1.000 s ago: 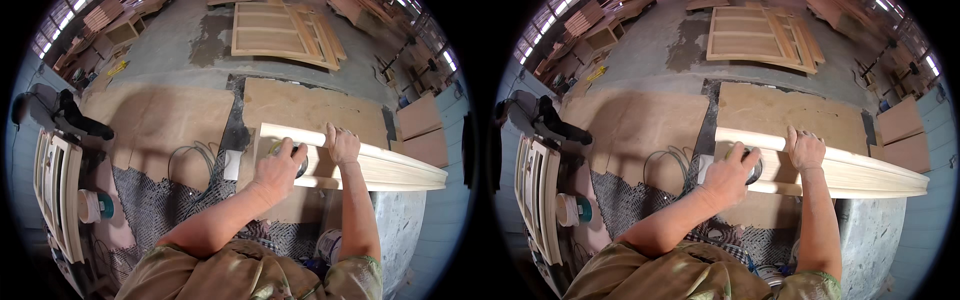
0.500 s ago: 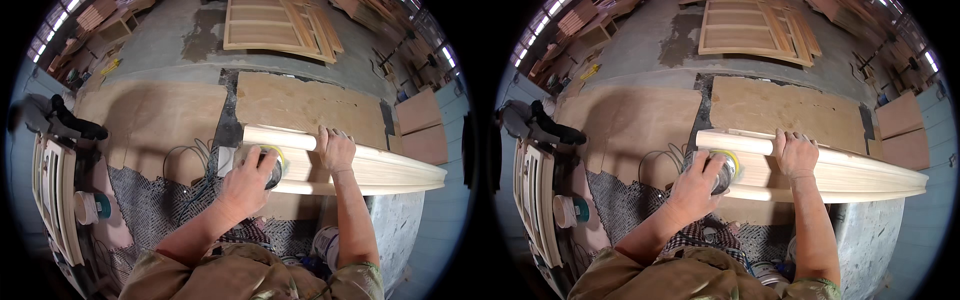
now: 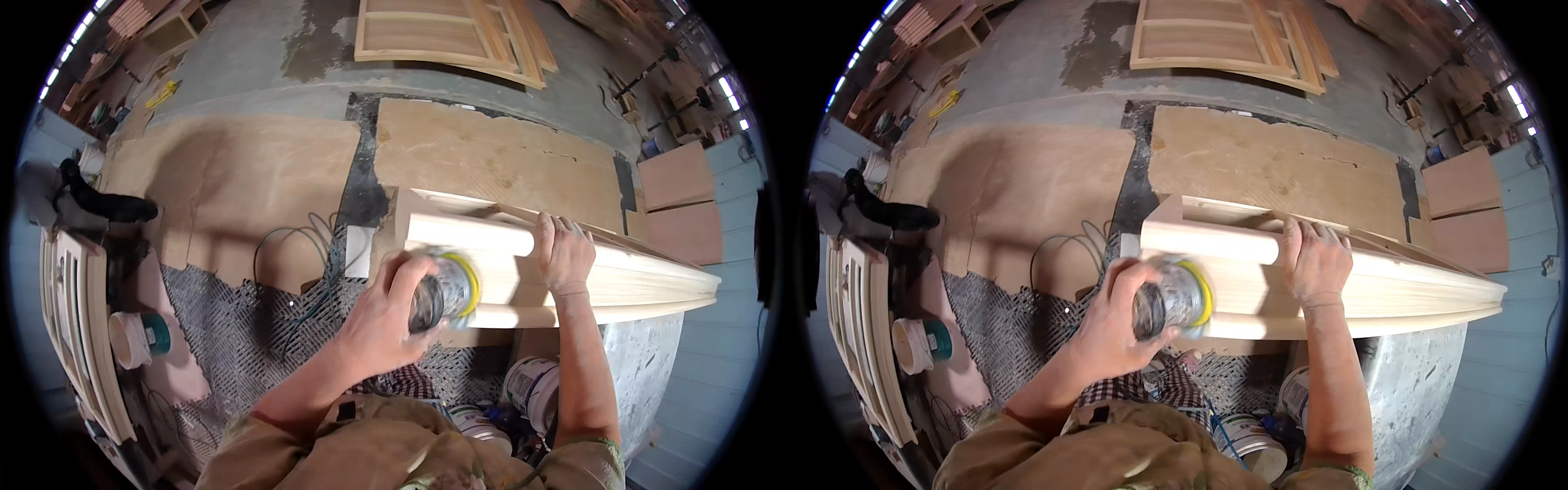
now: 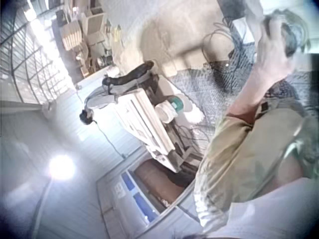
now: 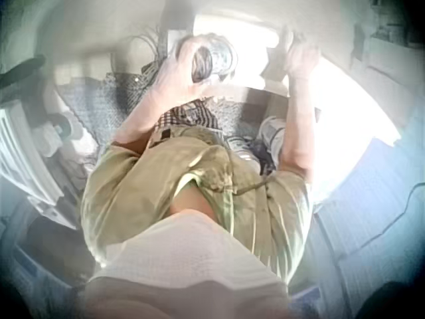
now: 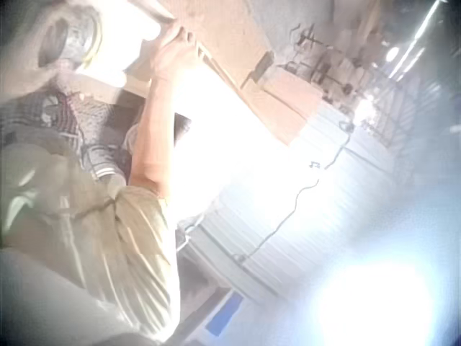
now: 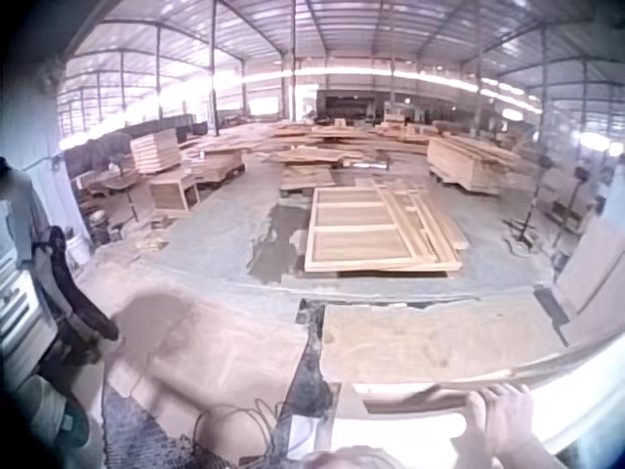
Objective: The person sands the curved and flat surfaces of a wooden frame using a pneumatic orbital sander and then uses a small tool to scrape or clean around the joints of the frame.
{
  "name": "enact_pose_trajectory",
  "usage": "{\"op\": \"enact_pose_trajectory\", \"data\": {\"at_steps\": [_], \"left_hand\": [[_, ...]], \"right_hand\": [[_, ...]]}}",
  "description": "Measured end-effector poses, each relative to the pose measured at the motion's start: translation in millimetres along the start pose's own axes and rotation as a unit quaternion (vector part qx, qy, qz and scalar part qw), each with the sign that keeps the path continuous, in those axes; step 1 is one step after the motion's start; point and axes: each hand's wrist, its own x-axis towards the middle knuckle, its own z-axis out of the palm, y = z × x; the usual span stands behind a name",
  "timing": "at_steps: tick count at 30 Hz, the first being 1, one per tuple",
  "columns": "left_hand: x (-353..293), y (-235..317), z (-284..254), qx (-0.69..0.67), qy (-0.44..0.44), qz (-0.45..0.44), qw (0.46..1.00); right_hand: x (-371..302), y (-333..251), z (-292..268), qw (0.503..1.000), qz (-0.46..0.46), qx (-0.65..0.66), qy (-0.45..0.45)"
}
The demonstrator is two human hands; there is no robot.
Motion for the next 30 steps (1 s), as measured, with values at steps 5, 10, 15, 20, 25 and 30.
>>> {"op": "enact_pose_trajectory", "data": {"at_steps": [5, 10, 15, 20, 25, 30], "left_hand": [[9, 25, -9, 0.152, -0.072, -0.018, 0.986], [14, 21, 0, 0.250, -0.064, -0.004, 0.966], [2, 11, -10, 0.284, -0.053, -0.034, 0.957], [5, 11, -14, 0.312, -0.009, 0.003, 0.950], [8, 14, -5, 0.289, -0.066, -0.015, 0.955], [2, -32, -28, 0.103, 0.021, 0.013, 0.994]], "right_hand": [[1, 7, 4, 1.000, -0.013, -0.002, 0.027], [-2, 6, 3, 1.000, -0.004, -0.003, 0.016], [-4, 4, 5, 1.000, -0.004, 0.002, 0.027], [1, -5, -4, 1.000, 0.019, 0.005, -0.015], [2, -3, 2, 0.999, 0.026, 0.010, 0.022], [1, 0, 2, 1.000, 0.025, -0.007, 0.005]]}}
